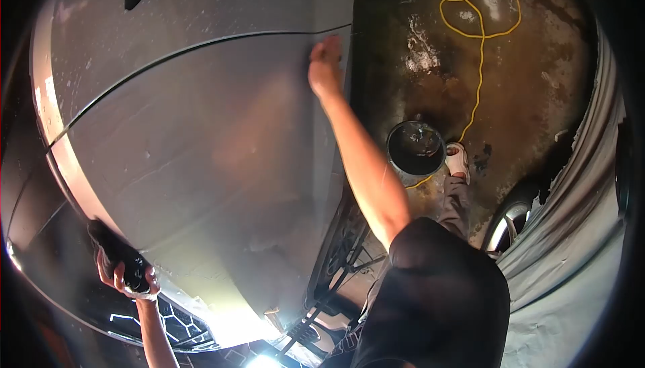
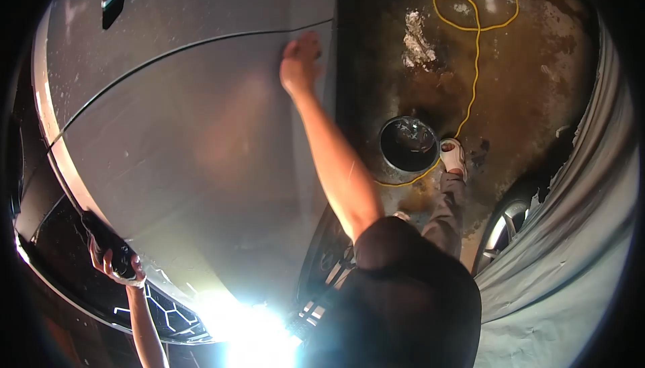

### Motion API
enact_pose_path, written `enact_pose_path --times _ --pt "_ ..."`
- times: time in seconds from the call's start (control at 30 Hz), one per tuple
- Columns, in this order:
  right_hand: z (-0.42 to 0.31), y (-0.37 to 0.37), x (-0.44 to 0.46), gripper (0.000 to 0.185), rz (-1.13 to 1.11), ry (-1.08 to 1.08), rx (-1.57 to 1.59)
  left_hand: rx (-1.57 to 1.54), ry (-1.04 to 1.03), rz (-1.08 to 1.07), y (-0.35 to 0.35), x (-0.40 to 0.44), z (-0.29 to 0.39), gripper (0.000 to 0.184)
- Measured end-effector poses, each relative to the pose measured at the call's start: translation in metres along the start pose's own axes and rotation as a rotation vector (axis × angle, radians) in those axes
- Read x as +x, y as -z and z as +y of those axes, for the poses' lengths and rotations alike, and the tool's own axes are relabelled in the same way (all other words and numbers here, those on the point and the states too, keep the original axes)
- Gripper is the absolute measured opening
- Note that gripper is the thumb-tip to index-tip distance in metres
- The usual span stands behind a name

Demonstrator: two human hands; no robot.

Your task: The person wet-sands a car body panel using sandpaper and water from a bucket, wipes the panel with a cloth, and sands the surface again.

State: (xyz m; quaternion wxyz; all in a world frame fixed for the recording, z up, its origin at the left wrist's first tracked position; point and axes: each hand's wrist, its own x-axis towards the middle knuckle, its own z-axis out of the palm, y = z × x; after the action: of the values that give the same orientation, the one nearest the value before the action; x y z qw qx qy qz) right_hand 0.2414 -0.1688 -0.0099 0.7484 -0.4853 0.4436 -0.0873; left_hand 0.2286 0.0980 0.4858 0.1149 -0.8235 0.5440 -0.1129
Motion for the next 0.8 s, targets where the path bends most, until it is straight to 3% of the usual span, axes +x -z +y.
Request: enact_pose_path --times 0.07,0.13,0.27,0.4,0.5,0.57,0.7,0.8 --pt "-0.002 -0.019 -0.043 0.058 -0.102 -0.019 0.025 -0.003 0.011 -0.003 -0.001 -0.002 0.001 0.055" --pt "-0.055 -0.003 -0.097 0.057 -0.183 0.168 -0.091 0.004 0.012 -0.007 -0.001 -0.002 0.004 0.055" --pt "-0.002 0.022 0.016 0.06 -0.03 -0.012 -0.107 0.011 0.01 -0.008 0.0 0.0 0.004 0.055" --pt "-0.011 0.013 -0.059 0.06 -0.22 0.081 -0.151 0.013 0.023 -0.015 -0.002 0.001 0.005 0.055" --pt "0.017 0.028 -0.007 0.062 -0.159 0.151 -0.299 0.02 0.021 -0.023 -0.003 0.004 0.006 0.055" --pt "0.012 0.045 0.054 0.063 -0.087 -0.201 -0.073 0.024 0.032 -0.022 0.002 0.004 0.007 0.055" --pt "0.004 0.021 -0.005 0.062 -0.097 0.029 -0.282 0.024 0.03 -0.015 -0.001 0.003 0.006 0.055" --pt "0.019 0.038 0.028 0.061 -0.06 -0.062 -0.253 0.018 0.021 -0.028 -0.002 0.006 0.006 0.055"
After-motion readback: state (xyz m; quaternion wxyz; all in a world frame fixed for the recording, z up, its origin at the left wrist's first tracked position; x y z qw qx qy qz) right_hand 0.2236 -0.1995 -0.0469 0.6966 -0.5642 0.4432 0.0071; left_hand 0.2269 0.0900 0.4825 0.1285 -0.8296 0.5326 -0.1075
